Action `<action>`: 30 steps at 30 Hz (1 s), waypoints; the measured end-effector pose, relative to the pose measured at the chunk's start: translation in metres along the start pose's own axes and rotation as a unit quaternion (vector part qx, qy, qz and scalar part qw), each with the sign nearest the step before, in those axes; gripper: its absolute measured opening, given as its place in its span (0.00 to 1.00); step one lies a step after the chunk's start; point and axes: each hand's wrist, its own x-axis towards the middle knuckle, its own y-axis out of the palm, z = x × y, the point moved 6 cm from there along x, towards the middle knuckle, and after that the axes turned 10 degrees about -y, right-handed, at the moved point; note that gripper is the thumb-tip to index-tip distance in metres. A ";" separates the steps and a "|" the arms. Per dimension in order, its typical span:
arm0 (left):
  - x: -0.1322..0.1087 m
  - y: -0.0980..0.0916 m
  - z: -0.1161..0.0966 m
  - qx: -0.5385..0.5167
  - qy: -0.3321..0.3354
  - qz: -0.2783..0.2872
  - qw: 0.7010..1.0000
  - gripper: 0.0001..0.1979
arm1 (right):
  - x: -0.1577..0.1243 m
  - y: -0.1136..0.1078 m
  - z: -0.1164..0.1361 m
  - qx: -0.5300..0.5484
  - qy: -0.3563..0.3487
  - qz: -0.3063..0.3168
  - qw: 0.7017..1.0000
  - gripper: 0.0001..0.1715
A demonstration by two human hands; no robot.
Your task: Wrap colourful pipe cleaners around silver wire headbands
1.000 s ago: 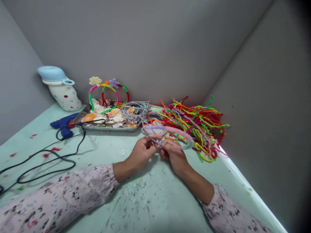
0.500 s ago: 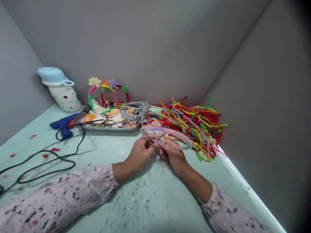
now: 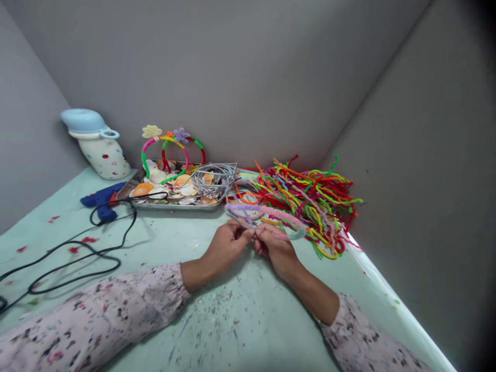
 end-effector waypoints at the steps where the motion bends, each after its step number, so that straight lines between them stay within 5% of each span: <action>1: 0.000 0.001 -0.001 0.011 0.008 0.008 1.000 0.11 | 0.000 0.000 0.001 0.000 0.000 0.004 1.000 0.10; 12: -0.003 0.003 -0.008 -0.070 -0.008 0.031 0.997 0.11 | 0.000 0.003 -0.003 -0.052 -0.014 0.039 0.998 0.11; 18: -0.004 -0.001 -0.005 -0.070 -0.030 -0.005 0.997 0.12 | 0.000 0.006 -0.008 -0.077 -0.033 0.057 0.995 0.13; 30: -0.004 -0.005 -0.002 -0.038 -0.026 -0.041 0.998 0.05 | 0.000 0.000 0.003 -0.030 -0.002 -0.008 1.000 0.10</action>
